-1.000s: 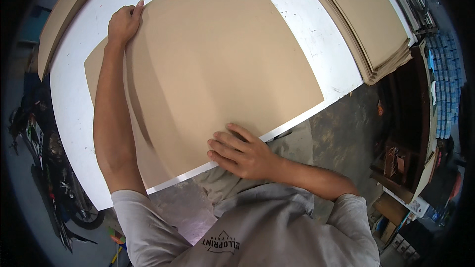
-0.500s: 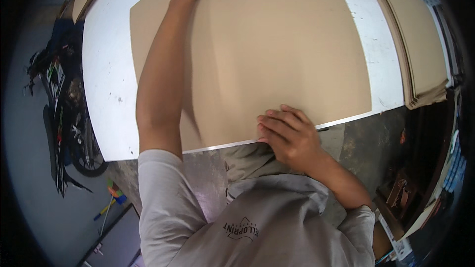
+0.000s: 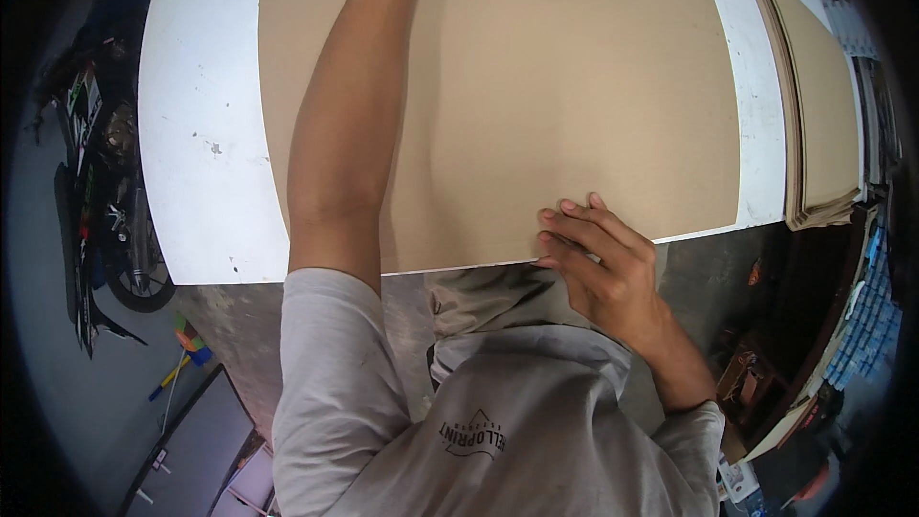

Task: The person folds large flat cardboard sheets in half on a white table, pressing the crease with both hands to flatten it. The folded pieces are stacked on the table as the process repeats.

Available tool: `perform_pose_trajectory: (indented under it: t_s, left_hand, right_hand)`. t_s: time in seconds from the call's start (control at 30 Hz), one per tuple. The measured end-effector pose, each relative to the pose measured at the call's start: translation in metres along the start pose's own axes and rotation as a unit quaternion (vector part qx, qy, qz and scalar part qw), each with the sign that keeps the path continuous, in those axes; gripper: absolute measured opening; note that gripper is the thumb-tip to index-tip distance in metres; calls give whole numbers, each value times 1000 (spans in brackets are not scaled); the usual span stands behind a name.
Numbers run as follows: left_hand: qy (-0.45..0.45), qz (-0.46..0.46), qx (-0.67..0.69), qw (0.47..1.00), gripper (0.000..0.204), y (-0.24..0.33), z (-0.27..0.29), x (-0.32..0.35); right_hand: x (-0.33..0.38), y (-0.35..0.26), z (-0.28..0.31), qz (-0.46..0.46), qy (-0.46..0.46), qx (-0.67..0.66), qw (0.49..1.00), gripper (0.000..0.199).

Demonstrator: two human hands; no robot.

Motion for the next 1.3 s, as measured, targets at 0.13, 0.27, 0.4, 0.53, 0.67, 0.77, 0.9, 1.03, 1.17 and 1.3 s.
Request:
perform_pose_trajectory:
  t_s: [0.13, 0.27, 0.4, 0.53, 0.67, 0.77, 0.9, 1.03, 1.17, 1.3]
  left_hand:
    - [-27, 24, 27, 999, 45, 0, 0, 1]
    - [-31, 34, 43, 998, 45, 1, 6, 0]
    - [-62, 58, 48, 995, 46, 1, 5, 0]
    - [-50, 42, 38, 997, 47, 4, 8, -1]
    - [-54, 46, 39, 997, 47, 4, 9, 0]
    - [-61, 55, 41, 996, 47, 4, 7, 0]
    - [-60, 37, -5, 997, 47, 6, 1, -1]
    - [-29, 13, -39, 999, 47, 4, -1, 0]
    - [-55, 41, -26, 997, 46, 0, -4, 1]
    - [-58, 69, -14, 996, 45, 1, 2, 2]
  right_hand:
    - [7, 0, -6, 38, 21, 38, 998, 24]
    - [18, -2, -18, 113, 95, 98, 984, 22]
    - [26, 0, -25, 134, 129, 113, 976, 20]
    - [26, 0, -25, 113, 120, 102, 981, 19]
    - [13, 0, -21, 96, 97, 72, 988, 18]
    - [-2, 3, -16, 77, 36, 39, 996, 17]
    - [-18, 4, -9, 71, -22, 12, 997, 17]
    - [-27, 8, -9, 42, -69, -48, 996, 18]
    - [-29, 14, -11, 33, -41, -7, 999, 14]
    - [-31, 18, -13, 35, -42, -16, 998, 26]
Point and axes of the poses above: each hand's wrist, its own x-axis away from the middle knuckle, its own z-axis out of the back of the hand, y = z × x, the point moved 7 cm from there along -x, towards the middle knuckle, and after that the axes turned 12 degrees about -z, right-handed, at the moved point
